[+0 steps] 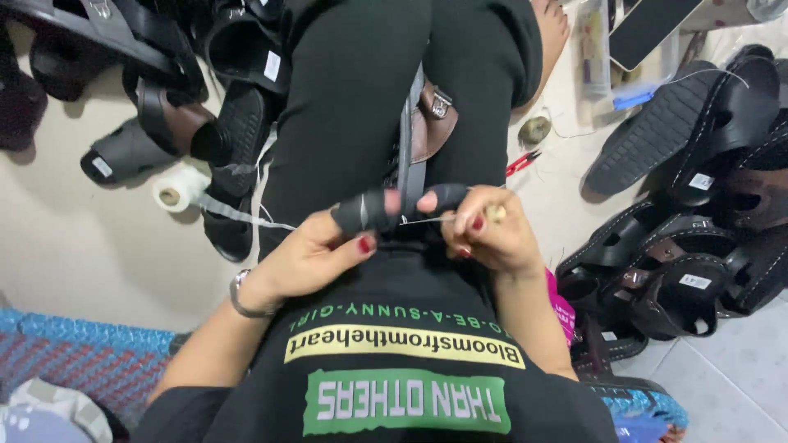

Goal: Hand-sewing the sole of a black sandal using a needle and thread while sitting on the floor.

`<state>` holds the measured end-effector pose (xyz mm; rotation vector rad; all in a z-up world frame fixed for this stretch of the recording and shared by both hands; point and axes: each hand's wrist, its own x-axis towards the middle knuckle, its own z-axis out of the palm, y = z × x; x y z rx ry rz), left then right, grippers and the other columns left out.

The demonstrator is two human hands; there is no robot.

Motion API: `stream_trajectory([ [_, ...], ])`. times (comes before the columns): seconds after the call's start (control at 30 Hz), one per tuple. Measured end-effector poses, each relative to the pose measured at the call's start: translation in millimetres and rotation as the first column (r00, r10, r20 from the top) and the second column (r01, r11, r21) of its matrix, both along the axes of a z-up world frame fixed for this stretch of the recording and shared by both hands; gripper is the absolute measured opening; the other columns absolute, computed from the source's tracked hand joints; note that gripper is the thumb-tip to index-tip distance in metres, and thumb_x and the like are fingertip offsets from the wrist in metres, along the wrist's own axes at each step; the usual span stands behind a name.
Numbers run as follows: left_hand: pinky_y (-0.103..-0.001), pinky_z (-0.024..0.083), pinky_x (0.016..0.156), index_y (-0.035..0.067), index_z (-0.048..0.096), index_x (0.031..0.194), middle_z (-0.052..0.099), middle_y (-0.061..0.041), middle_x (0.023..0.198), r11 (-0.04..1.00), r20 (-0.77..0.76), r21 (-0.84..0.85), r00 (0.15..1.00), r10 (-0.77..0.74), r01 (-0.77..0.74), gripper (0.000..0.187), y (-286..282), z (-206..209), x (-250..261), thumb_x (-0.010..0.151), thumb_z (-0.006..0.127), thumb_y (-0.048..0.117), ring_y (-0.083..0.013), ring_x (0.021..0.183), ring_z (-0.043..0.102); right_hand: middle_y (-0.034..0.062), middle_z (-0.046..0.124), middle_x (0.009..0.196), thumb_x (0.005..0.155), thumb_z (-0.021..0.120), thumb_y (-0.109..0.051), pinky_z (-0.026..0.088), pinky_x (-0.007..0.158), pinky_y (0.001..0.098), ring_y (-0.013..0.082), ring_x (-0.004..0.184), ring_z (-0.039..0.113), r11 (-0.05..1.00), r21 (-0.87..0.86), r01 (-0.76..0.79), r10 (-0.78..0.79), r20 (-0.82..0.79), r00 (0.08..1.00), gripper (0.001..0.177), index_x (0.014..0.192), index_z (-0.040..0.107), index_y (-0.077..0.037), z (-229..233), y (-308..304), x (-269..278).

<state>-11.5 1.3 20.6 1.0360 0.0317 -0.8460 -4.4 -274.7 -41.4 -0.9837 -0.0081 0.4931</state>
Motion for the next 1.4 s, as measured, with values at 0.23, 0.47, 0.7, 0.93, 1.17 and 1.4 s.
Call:
stream_trajectory([
  [0.23, -0.04, 0.045, 0.052, 0.008, 0.052, 0.056, 0.042, -0.01, 0.062, 0.581, 0.531, 0.792, 0.684, -0.501, -0.189, 0.055, 12.0, -12.8, -22.8, 0.097, 0.065, 0.043, -0.0367, 0.06, 0.057, 0.0115, 0.049, 0.042, 0.094, 0.067, -0.006, 0.038, 0.033, 0.0217, 0.0144, 0.03, 0.045, 0.921, -0.25, 0.298, -0.312, -0.014, 0.95, 0.018, 0.081, 0.062, 0.005, 0.0, 42.9, 1.7],
  [0.47, -0.043, 0.049, 0.075, 0.004, 0.069, 0.071, 0.06, -0.014, 0.074, 0.725, 0.168, 0.683, 0.985, -0.038, -0.089, 0.029, 160.7, -75.4, -51.6, 0.096, 0.063, 0.017, -0.0285, 0.075, 0.058, 0.0353, 0.062, 0.12, 0.094, 0.076, -0.015, 0.05, 0.069, 0.0483, 0.0461, 0.076, 0.062, 0.381, -0.892, 0.241, 0.152, 0.318, 0.936, 0.056, 0.14, 0.049, 0.003, 30.9, -59.7, 33.1],
  [0.7, -0.058, 0.028, 0.118, -0.007, 0.057, 0.132, 0.04, -0.03, 0.15, 0.427, 0.592, 0.801, 0.662, -0.46, -0.42, 0.081, 29.0, 20.8, 55.2, 0.072, 0.085, 0.04, -0.0484, 0.141, 0.036, 0.004, 0.045, 0.072, 0.091, 0.066, -0.028, 0.043, 0.047, 0.0376, 0.0232, 0.052, 0.051, 0.158, -0.984, 0.083, 0.749, 0.174, 0.64, 0.057, 0.146, 0.053, -0.025, 89.5, -32.2, 40.3],
  [0.93, -0.06, -0.002, 0.127, 0.024, 0.065, 0.147, 0.008, -0.015, 0.169, 0.427, 0.538, 0.842, 0.444, -0.717, -0.331, 0.096, 2.4, -16.1, 49.7, 0.067, 0.093, 0.067, -0.0415, 0.155, -0.008, 0.0029, 0.046, 0.069, 0.089, 0.062, -0.02, 0.04, 0.04, 0.0341, 0.0185, 0.046, 0.051, 0.31, -0.94, 0.144, 0.777, 0.338, 0.532, 0.047, 0.136, 0.064, -0.023, 84.2, -14.5, 56.0],
  [1.17, -0.061, -0.005, 0.125, 0.026, 0.068, 0.147, 0.008, -0.014, 0.169, 0.446, 0.582, 0.809, 0.413, -0.701, -0.382, 0.095, 2.3, -25.9, 48.8, 0.069, 0.09, 0.075, -0.0414, 0.155, -0.009, 0.004, 0.05, 0.062, 0.09, 0.067, -0.021, 0.039, 0.038, 0.0344, 0.02, 0.04, 0.049, 0.353, -0.924, 0.148, 0.778, 0.377, 0.503, 0.037, 0.126, 0.073, -0.02, 88.3, -12.3, 69.7],
  [1.4, -0.056, -0.011, 0.125, 0.031, 0.066, 0.153, 0.006, -0.012, 0.17, 0.453, 0.602, 0.789, 0.37, -0.708, -0.416, 0.092, 3.7, -37.8, 49.6, 0.079, 0.082, 0.084, -0.0398, 0.154, -0.013, 0.0057, 0.055, 0.062, 0.078, 0.067, -0.02, 0.042, 0.039, 0.0397, 0.0269, 0.04, 0.053, 0.26, -0.965, 0.037, 0.869, 0.251, 0.426, 0.048, 0.126, 0.074, -0.021, 92.0, -3.7, 84.9],
])
